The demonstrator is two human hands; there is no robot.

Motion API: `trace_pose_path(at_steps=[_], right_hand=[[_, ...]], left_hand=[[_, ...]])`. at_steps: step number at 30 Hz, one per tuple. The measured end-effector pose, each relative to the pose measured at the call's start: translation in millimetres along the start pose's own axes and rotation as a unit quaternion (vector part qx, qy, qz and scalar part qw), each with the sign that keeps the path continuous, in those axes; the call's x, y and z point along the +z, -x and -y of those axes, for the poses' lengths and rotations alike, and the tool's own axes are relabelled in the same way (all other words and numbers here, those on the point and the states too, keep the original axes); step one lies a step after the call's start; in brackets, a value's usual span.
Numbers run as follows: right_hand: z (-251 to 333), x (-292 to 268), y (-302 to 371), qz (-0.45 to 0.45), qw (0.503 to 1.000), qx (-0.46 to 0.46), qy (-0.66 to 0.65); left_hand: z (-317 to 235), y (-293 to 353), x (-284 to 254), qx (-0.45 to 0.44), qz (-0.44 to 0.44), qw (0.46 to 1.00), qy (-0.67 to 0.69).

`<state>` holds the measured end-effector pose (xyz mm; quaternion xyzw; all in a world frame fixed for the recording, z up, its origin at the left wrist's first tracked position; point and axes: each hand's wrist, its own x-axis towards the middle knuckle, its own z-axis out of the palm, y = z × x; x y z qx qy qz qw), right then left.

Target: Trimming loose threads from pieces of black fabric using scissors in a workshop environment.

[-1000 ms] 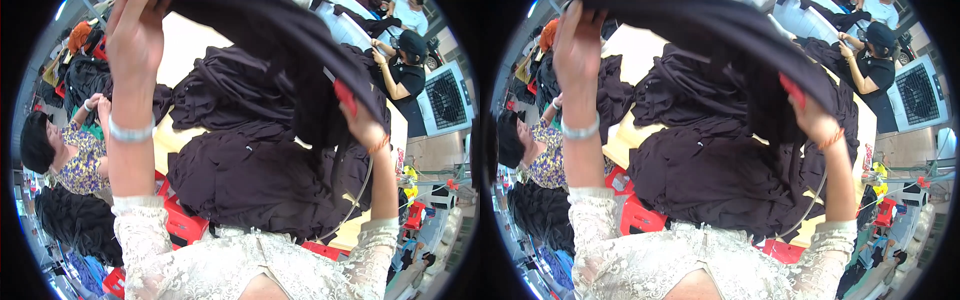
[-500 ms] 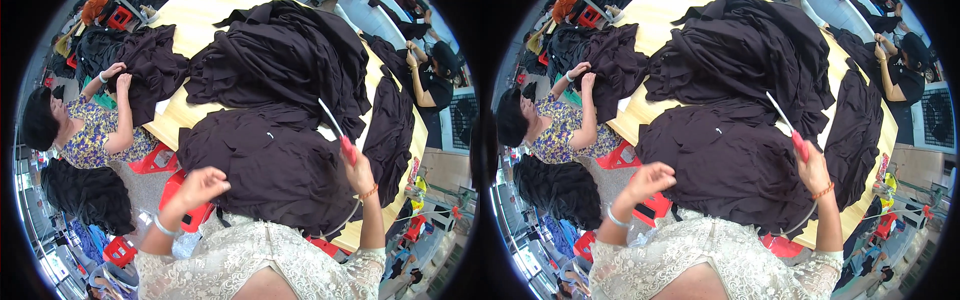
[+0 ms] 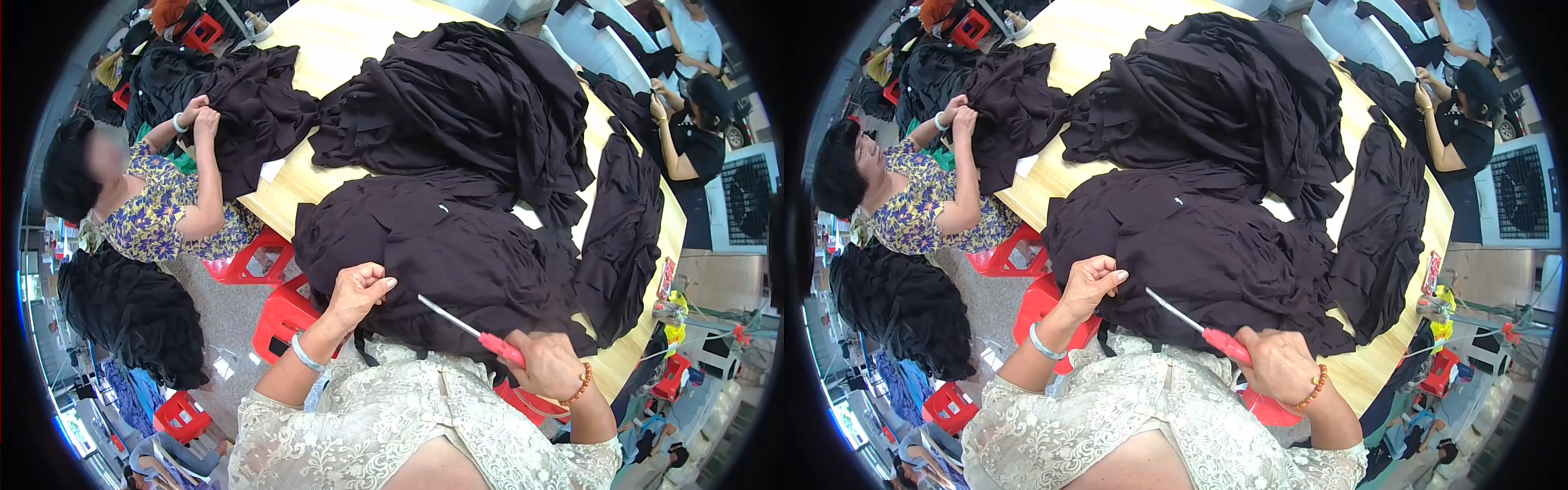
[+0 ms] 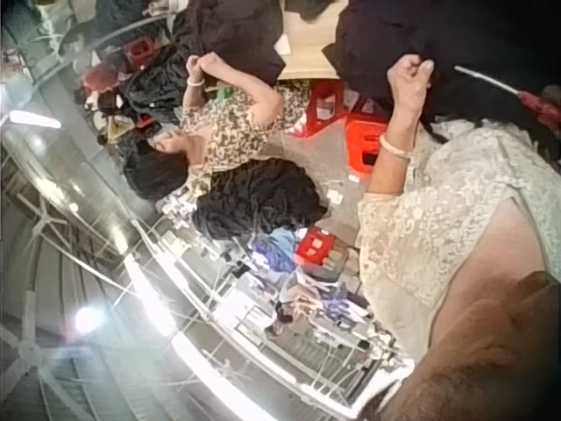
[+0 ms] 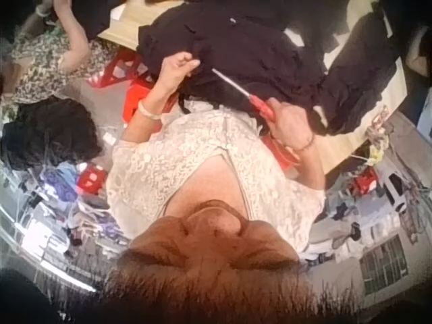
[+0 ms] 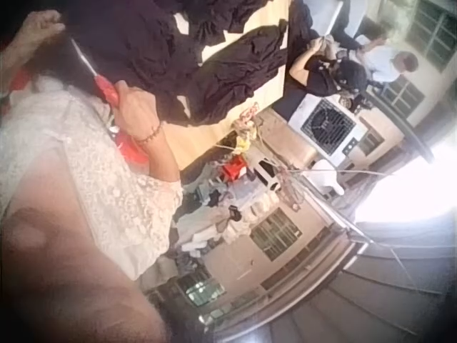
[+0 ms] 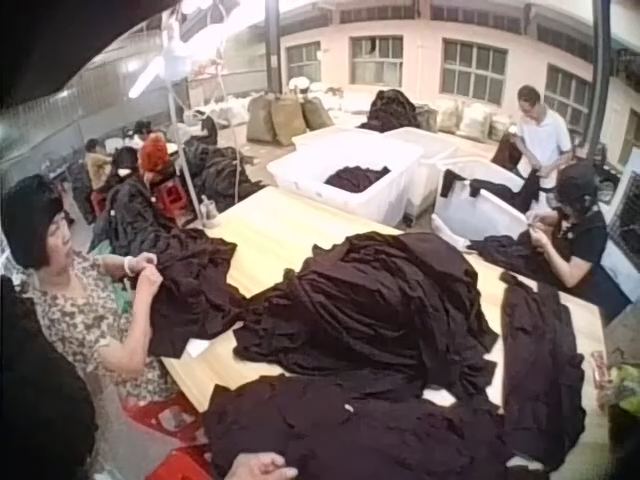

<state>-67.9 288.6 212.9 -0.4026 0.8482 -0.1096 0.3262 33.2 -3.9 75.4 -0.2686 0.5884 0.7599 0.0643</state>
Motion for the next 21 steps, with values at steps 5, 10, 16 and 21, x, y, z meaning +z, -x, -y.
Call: trace_pose_path(at_steps=[5, 10, 16, 21], right_hand=[[9.3, 1.3, -13.1, 0.017, 0.999, -0.048, 0.018], [4.7, -2.9, -15.2, -0.009, 0.999, -0.031, -0.015], [12.2, -13.4, -15.0, -0.063, 0.997, -0.017, -0.036], [12.1, -5.8, -28.5, -0.051, 0.998, 0.024, -0.013]], left_hand=[[15.7, -9.1, -5.0, 0.038, -0.002, 0.998, 0.040], [-21.5, -14.4, -11.2, 0.104, -0.002, 0.993, 0.063], [-20.7, -22.3, -11.4, 0.078, 0.010, 0.996, 0.045], [-23.1, -17.5, 3.5, 0.051, 0.011, 0.996, 0.077]])
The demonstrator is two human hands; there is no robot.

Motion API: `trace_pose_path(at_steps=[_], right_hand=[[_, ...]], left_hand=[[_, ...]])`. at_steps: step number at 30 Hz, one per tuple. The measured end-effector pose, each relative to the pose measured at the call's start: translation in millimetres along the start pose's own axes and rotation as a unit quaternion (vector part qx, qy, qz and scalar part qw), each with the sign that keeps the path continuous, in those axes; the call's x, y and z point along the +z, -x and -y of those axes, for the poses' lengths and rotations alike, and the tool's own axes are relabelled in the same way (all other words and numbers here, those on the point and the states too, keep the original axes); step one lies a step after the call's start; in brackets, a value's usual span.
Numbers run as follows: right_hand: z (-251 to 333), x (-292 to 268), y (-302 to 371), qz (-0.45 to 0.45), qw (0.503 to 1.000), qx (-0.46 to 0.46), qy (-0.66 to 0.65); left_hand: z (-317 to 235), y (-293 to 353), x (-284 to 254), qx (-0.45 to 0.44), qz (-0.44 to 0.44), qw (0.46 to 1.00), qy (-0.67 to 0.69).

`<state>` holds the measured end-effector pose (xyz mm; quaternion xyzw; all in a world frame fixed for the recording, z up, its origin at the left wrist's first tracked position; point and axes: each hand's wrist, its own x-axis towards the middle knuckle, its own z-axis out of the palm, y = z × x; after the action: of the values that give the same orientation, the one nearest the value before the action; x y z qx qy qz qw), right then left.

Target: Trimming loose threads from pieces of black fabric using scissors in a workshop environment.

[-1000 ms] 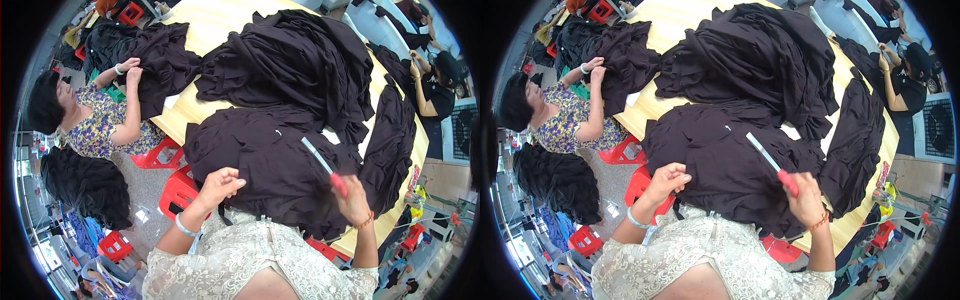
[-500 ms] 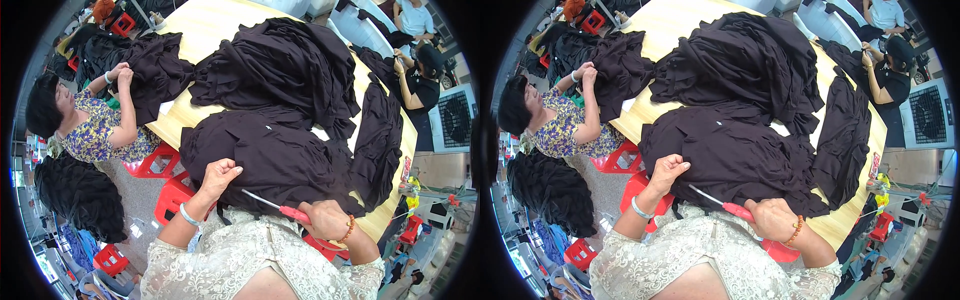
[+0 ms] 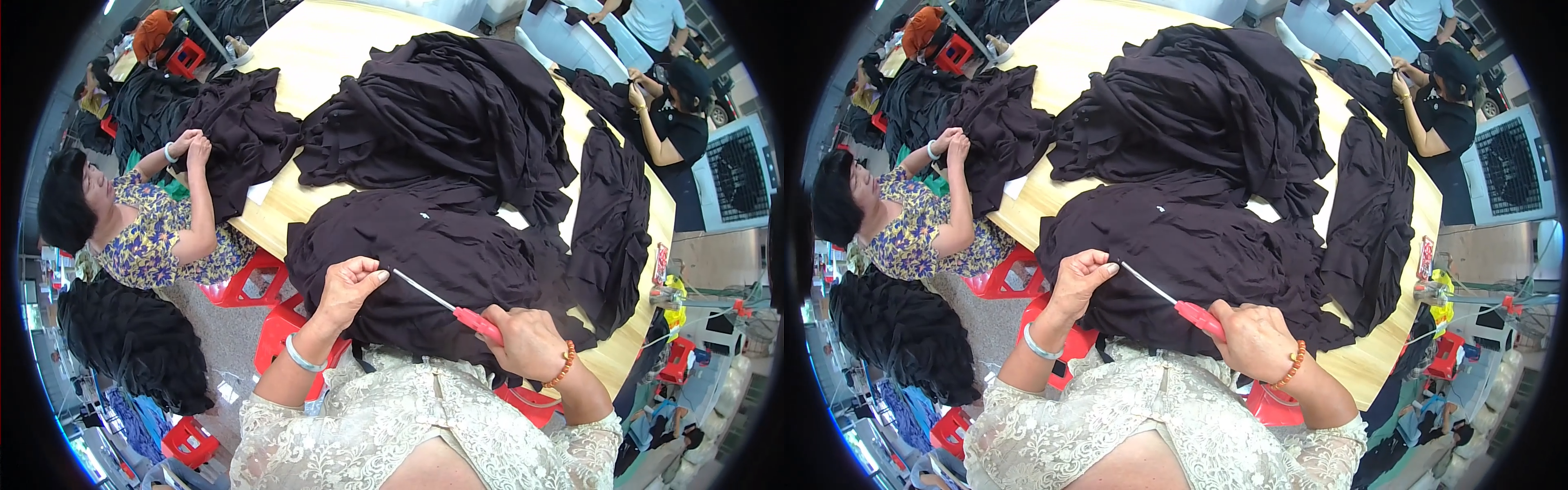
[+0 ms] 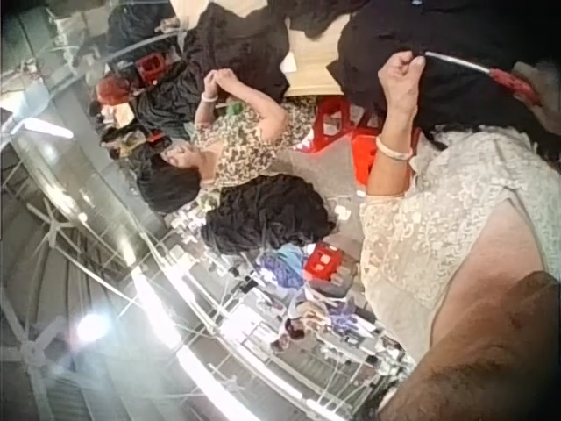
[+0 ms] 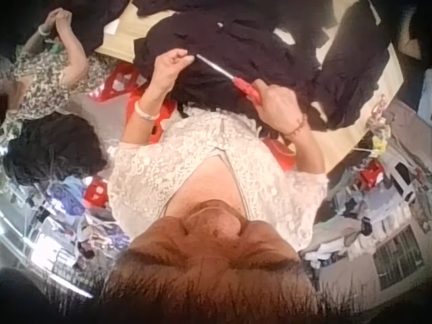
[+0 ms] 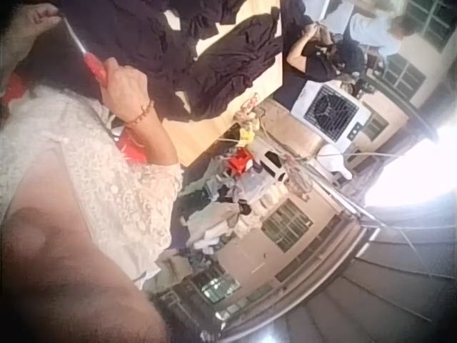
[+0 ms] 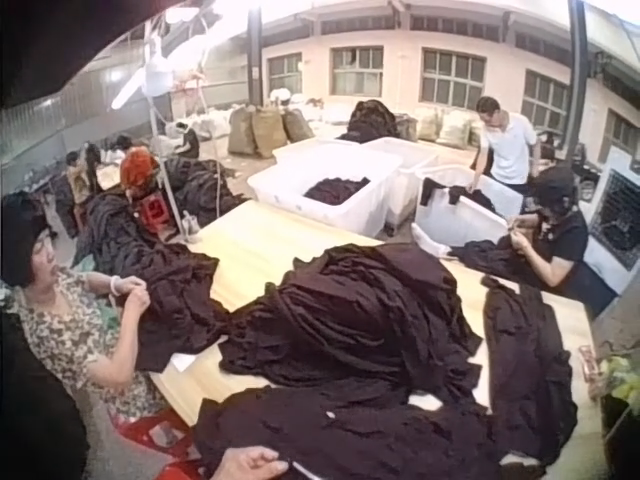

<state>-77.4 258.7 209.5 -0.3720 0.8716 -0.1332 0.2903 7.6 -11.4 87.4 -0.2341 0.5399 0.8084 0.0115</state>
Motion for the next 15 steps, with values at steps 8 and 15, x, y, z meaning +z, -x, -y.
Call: trace_pose_path(at_steps=[8, 15], right_hand=[[-8.5, 30.7, -18.9, 0.016, 0.993, -0.047, -0.107], [-41.0, 41.2, -12.1, -0.129, 0.985, 0.023, -0.110]], left_hand=[[-82.5, -54.1, 18.4, 0.148, -0.024, 0.989, 0.007], [-63.3, -109.7, 36.3, 0.150, 0.037, 0.974, -0.169]])
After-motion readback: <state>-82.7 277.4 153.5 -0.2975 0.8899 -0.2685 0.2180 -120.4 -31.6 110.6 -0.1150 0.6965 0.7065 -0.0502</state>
